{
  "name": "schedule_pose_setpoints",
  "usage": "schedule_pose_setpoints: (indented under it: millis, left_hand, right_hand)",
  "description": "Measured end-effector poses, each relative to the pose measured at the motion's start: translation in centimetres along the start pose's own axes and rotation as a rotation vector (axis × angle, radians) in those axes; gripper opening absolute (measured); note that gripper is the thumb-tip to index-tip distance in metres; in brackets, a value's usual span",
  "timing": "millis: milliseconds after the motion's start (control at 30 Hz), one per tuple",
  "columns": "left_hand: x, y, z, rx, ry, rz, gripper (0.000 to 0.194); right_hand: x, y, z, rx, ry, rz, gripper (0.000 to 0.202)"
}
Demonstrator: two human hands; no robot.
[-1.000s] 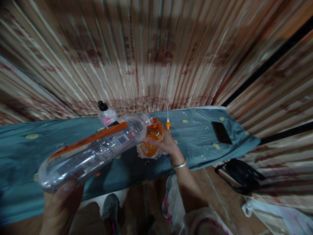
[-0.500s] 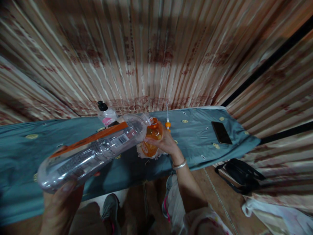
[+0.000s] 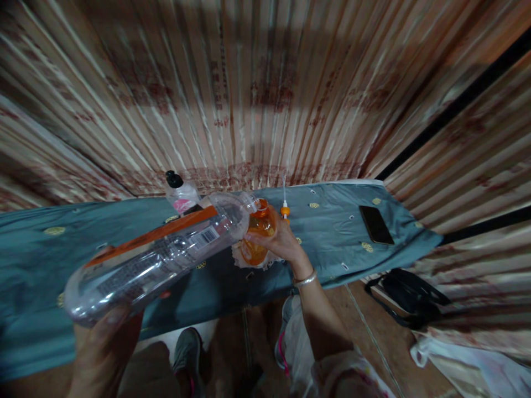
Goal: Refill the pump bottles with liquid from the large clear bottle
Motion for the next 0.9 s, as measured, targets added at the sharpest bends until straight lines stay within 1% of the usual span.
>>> schedule_pose_setpoints:
  millis: [200, 267, 400, 533, 700, 900]
  left_hand:
    - [-0.11, -0.04, -0.33, -0.026, -0.029, -0.008, 0.073]
    - [-0.15, -0.04, -0.48, -0.019, -0.028, 0.007, 0.075]
    - [-0.10, 0.03, -0.42, -0.005, 0.007, 0.004, 0.089]
    - [0.10, 0.06, -0.11, 0.002, 0.003, -0.007, 0.089]
    - [0.09, 0.02, -0.11, -0.009, -0.001, -0.013, 0.094]
    - [0.00, 0.05, -0.27, 0.002, 0.015, -0.011, 0.090]
  right_hand:
    - [-0.20, -0.02, 0.03, 0.006, 0.013, -0.001, 0.077]
    - [-0.26, -0.05, 0.01, 0.010, 0.025, -0.005, 0.078]
    - [-0.22, -0.05, -0.01, 0.024, 0.019, 0.006, 0.076]
    - [-0.11, -0.03, 0.02, 0.026, 0.009, 0.025, 0.079]
    - [-0.03, -0.06, 0.03, 0.029, 0.009, 0.032, 0.082]
    - [0.12, -0.03, 0.04, 0.017, -0.003, 0.039, 0.079]
Point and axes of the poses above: each hand's wrist, its own y-axis away from the middle knuckle, its own z-axis out of the palm, x = y × z, the point moved 4 cm from there along -y, towards the middle knuckle, and after that the axes turned 7 degrees about x, right-handed, at the moved point
